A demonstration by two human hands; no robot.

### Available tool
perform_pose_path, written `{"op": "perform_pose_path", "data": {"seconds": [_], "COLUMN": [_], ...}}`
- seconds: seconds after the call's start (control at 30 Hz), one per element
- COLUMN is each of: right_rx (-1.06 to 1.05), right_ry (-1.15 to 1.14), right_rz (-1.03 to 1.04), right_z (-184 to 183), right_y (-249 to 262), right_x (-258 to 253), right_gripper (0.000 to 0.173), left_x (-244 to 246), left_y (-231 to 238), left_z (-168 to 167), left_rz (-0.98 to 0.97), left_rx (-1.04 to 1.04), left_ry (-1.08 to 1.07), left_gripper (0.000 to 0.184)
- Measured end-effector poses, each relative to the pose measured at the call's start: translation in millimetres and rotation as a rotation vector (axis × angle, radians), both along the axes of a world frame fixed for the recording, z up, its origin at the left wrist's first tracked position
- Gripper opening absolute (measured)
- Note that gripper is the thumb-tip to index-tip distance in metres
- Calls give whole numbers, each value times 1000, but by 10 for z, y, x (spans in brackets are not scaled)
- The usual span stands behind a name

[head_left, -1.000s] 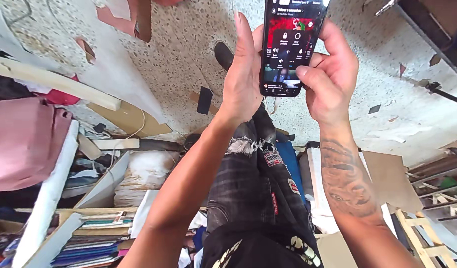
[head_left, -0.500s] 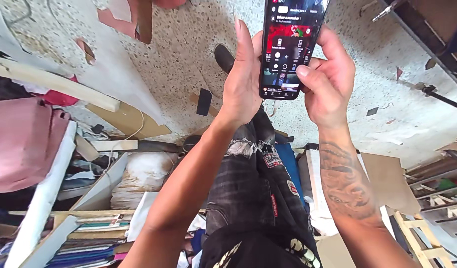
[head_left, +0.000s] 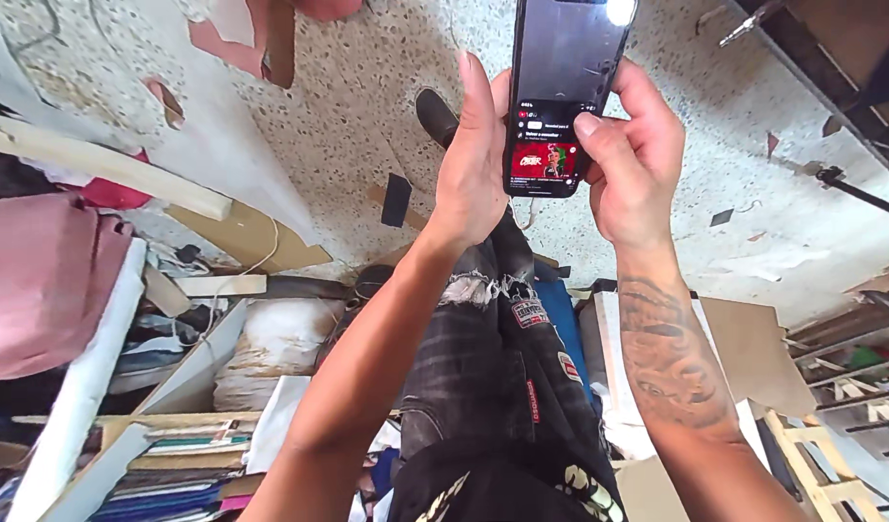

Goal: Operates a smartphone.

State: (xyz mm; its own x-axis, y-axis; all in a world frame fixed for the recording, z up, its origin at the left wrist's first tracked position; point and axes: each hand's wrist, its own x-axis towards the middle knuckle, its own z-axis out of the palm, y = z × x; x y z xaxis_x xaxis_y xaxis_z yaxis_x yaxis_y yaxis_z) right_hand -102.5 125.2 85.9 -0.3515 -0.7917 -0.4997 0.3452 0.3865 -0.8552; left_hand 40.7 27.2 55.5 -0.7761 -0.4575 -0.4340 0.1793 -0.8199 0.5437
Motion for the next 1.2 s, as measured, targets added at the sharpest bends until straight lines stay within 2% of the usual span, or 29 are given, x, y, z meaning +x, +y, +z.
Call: {"op": "perform_pose_path", "data": {"seconds": [0.13, 0.23, 0.4, 0.87, 0.93, 1.03, 1.1, 1.2], "right_rx": [-96, -30, -44, 47, 6, 97, 99, 18], "right_ry": [-1, -13, -39, 39, 81, 213, 216, 93], "right_rz": [-47, 7, 25, -27, -68, -77, -63, -46], "right_z": [-148, -6, 31, 53, -29, -67, -64, -57], "right_y": [-49, 24, 48, -27, -104, -144, -127, -76], "right_x": [-5, -18, -40, -19, 18, 63, 43, -21], "right_gripper": [39, 44, 52, 34, 42, 62, 55, 44], "left_x": [-3, -10, -5, -45, -60, -70, -66, -65], "left_y": [-5, -6, 3, 27, 61, 113, 105, 47], "left_z": [-12, 5, 8, -1, -5, 67, 109, 11], "left_rz": [5, 5, 0, -12, -10, -47, -59, -31], "left_rx": [-7, -9, 5, -29, -73, -108, -88, -15], "left_ry": [19, 15, 6, 5, 10, -13, -38, 21], "left_gripper": [80, 81, 82, 79, 78, 82, 82, 88]}}
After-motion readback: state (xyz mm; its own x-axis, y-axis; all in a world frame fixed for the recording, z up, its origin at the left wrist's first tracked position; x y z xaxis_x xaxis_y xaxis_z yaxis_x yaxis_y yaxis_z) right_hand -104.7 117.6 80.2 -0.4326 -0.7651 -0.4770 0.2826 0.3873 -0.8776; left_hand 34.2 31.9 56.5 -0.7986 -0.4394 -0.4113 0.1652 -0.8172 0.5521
